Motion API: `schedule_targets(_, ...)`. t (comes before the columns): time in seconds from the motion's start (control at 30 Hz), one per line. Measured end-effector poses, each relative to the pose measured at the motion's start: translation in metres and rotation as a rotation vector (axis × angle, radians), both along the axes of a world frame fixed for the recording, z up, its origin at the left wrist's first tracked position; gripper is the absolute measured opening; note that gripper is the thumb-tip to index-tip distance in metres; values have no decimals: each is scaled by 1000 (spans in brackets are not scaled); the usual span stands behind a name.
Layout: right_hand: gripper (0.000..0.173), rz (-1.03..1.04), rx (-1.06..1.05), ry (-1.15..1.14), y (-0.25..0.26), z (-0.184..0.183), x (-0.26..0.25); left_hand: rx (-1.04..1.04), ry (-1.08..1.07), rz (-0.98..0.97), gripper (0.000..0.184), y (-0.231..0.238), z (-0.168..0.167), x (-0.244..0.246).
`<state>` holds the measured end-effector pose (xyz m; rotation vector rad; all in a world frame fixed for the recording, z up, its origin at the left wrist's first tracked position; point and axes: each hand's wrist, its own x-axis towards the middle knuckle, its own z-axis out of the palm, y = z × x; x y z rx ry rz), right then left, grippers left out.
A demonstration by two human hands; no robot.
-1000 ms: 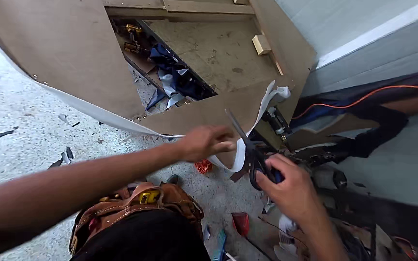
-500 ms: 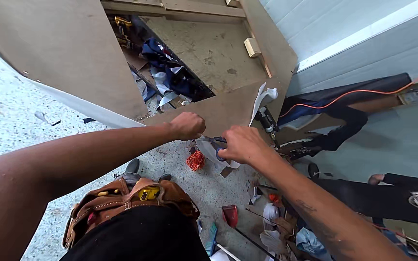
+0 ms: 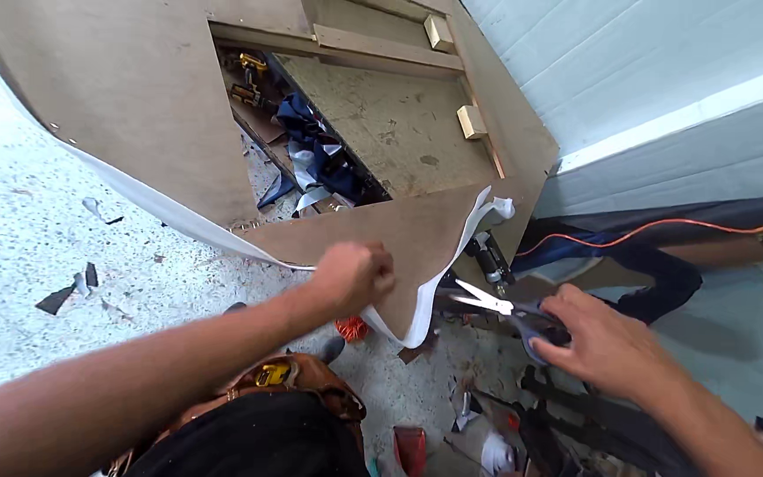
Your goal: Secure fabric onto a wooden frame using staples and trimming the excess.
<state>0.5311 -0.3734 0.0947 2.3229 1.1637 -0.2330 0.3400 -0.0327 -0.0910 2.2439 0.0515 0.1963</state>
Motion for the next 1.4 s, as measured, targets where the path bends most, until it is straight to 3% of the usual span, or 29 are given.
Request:
schedule_targets(0.13, 51, 248, -53, -26, -7, -29, 31, 3, 245, 9, 56, -123, -24, 39)
schedule_targets(0.2, 45, 349, -73, -26, 5, -38, 50, 42, 346, 88, 74, -167, -45, 70)
schedule_targets(0.27, 42, 468, -96, -2, 19, -50, 70, 79, 437, 194, 81, -199, -64, 88)
schedule_targets(0.33, 41, 609, -111, 36, 35, -62, 86, 108, 474, 297, 70, -220, -77, 98)
schedule_targets(0.47, 36, 877, -110, 103, 69, -83, 87, 94, 501, 446, 28, -239, -80, 100)
schedule_targets(0.6, 28, 1013, -179, 99, 91, -96, 78, 78, 467, 591, 22, -237, -87, 96)
schedule_targets(0.7, 13, 1046, -245, 92, 91, -91, 86, 71, 393, 655, 25, -241, -97, 95)
schedule_targets(0.8, 11, 996, -247, 101, 93, -75, 105, 38, 394, 694, 27, -235, -99, 88)
schedule_targets(0.9, 16, 923, -58, 112, 115, -71, 141, 45, 413, 726, 26, -226, -102, 84)
schedule_targets(1.0, 22, 749, 151, 208, 138, -125, 166, 71, 425, 716, 23, -221, -104, 92)
schedule_targets(1.1, 24, 574, 195, 343, 154, -206, 159, 100, 477, 705, 25, -212, -100, 87)
schedule_targets(1.17, 25, 509, 216, 495, 156, -236, 158, 109, 485, 696, 26, -207, -100, 85)
schedule_targets(1.27, 32, 397, 380, 649, 115, -218, 189, 107, 481, 665, 26, -206, -103, 89)
schedule_targets(1.33, 35, 262, 618, 543, 50, -196, 223, 126, 473, 637, 25, -201, -103, 91)
schedule_targets(1.4, 47, 29, 777, 432, -20, -208, 256, 131, 448, 614, 24, -194, -102, 89)
